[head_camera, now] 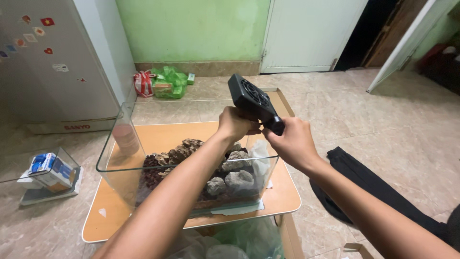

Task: The person unboxes a small cooling fan and secures it onto the side wall of a glass aquarium tank.

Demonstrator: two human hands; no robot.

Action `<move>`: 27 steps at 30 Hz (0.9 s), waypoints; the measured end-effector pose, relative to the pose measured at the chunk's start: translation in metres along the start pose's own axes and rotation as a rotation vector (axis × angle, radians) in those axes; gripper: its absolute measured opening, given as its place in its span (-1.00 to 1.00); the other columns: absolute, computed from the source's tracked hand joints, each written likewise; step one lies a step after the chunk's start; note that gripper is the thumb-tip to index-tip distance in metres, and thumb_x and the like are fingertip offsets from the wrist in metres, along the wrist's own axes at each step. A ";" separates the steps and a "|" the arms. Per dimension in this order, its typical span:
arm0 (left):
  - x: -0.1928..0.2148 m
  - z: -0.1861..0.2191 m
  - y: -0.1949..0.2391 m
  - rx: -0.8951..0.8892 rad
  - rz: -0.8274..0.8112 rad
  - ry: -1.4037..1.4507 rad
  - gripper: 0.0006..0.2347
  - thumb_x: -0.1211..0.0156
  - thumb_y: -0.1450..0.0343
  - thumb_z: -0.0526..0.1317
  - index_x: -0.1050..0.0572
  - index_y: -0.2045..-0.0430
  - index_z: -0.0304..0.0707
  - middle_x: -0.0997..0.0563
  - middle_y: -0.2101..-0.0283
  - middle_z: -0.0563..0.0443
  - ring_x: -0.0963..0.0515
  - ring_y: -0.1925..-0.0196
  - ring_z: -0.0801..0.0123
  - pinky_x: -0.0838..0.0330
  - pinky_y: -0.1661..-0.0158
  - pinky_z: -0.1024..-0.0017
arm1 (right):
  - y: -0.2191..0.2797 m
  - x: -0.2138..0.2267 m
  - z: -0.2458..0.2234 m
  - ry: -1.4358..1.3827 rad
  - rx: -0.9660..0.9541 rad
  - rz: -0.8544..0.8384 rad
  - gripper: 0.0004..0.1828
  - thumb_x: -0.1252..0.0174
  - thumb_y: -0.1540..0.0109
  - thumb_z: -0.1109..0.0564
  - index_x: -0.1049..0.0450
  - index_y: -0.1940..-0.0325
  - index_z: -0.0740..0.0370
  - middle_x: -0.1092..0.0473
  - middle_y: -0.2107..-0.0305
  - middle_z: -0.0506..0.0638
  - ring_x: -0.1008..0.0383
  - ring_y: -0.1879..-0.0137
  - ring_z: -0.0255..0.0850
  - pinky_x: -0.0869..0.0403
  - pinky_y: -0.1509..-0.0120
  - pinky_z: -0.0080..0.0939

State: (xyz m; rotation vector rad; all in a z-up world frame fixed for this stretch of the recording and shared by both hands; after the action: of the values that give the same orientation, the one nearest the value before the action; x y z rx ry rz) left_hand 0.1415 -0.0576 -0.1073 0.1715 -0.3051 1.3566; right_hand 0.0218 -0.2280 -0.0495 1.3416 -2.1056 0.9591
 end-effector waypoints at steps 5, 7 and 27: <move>0.006 -0.002 -0.004 -0.031 0.011 -0.016 -0.75 -0.72 -0.23 -0.23 -0.94 0.23 -0.06 -0.94 0.29 -0.15 -0.97 0.00 -0.22 -0.83 -0.10 0.11 | 0.001 -0.001 0.001 0.005 0.003 -0.008 -0.67 -0.50 -0.25 0.02 -0.67 0.51 0.24 -0.36 0.75 0.08 -0.48 0.52 -0.10 -0.45 0.32 -0.16; 0.009 0.003 -0.002 -0.072 0.047 -0.029 -0.69 -0.74 -0.23 -0.28 -0.92 0.14 -0.24 -0.94 0.25 -0.24 -0.96 -0.06 -0.31 -0.83 -0.13 0.02 | 0.001 -0.001 0.002 -0.002 -0.001 -0.007 -0.71 -0.48 -0.26 0.03 -0.71 0.50 0.19 -0.42 0.75 0.09 -0.49 0.55 -0.06 -0.47 0.32 -0.16; 0.014 0.002 0.015 0.113 0.035 0.411 -0.80 -0.47 -0.41 -0.57 -0.81 0.10 -0.71 -0.87 0.19 -0.64 -0.96 0.19 -0.21 -0.93 0.15 0.26 | 0.001 -0.002 0.001 0.006 0.000 0.002 -0.63 -0.50 -0.27 0.01 -0.63 0.55 0.20 -0.31 0.79 0.02 -0.40 0.57 -0.14 -0.41 0.34 -0.18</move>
State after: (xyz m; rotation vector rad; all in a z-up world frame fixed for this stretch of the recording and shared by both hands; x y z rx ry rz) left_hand 0.1294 -0.0419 -0.1019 -0.0216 0.1140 1.4086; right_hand 0.0214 -0.2275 -0.0525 1.3351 -2.1025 0.9624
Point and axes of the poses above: each hand's wrist, its own y-axis away from the middle knuckle, its own x-axis out of the back of the hand, z = x × y, the point moved 8 cm from there along -y, towards the middle knuckle
